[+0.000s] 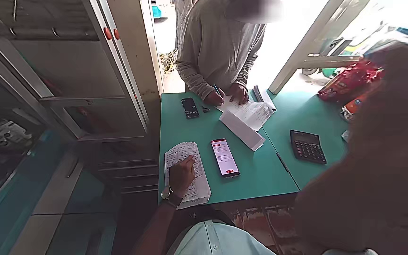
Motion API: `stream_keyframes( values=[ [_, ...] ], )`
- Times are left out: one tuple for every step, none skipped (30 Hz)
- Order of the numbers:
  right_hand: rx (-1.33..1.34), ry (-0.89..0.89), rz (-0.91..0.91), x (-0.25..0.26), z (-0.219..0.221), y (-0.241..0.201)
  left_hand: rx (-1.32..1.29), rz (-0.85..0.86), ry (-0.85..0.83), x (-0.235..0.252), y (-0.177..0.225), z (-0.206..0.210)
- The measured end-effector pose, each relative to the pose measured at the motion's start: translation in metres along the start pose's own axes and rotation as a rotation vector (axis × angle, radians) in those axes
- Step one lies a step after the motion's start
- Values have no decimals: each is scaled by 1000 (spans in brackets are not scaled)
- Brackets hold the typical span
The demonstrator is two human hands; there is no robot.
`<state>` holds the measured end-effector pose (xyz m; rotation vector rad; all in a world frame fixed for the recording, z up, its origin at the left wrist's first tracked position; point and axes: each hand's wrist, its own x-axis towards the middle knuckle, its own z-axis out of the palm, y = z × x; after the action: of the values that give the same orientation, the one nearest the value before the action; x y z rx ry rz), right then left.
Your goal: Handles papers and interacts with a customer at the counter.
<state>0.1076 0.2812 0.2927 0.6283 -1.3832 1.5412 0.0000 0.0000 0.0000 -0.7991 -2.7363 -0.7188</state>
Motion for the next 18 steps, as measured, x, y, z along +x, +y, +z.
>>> stream_keyframes(
  values=[
    [-130, -48, 88, 5, 29, 8, -5, 6, 14, 0, 0, 1],
    [-179, -94, 188, 7, 44, 20, -11, 6, 16, 1, 0, 1],
    [-209, -103, 288, 2, 45, 37, -14, 7, 16, 1, 0, 2],
    [-252, -65, 388, -9, 40, 55, -17, 11, 19, 1, -1, 2],
    [-292, -11, 477, -23, 31, 73, -22, 16, 28, 1, -1, 2],
    [-316, 41, 556, -38, 21, 88, -29, 15, 32, 1, -1, 2],
    [-336, 76, 619, -55, 12, 101, -34, 14, 32, 2, -1, 2],
    [-359, 100, 671, -74, 4, 111, -35, 16, 33, 1, -2, 2],
    [-396, 109, 707, -93, -3, 119, -42, 14, 31, 1, -2, 2],
    [-444, 103, 729, -112, -12, 125, -51, 9, 22, 1, -2, 1],
    [-503, 92, 731, -130, -21, 131, -57, 3, 7, 1, -2, 1],
    [-562, 83, 721, -148, -31, 136, -54, 1, 4, 1, -2, 1],
    [-618, 78, 704, -163, -42, 140, -50, -1, 6, 1, -2, 1],
    [-662, 83, 679, -178, -53, 144, -45, 0, 12, 1, -2, 1],
    [-693, 99, 645, -191, -62, 147, -43, 4, 15, 0, -2, 1],
    [-705, 123, 616, -201, -71, 149, -41, 9, 20, 0, -2, 0],
    [-709, 146, 596, -210, -77, 151, -42, 15, 26, 1, -1, 0],
    [-712, 163, 579, -216, -83, 152, -44, 20, 33, 1, -1, 1]
  ],
)
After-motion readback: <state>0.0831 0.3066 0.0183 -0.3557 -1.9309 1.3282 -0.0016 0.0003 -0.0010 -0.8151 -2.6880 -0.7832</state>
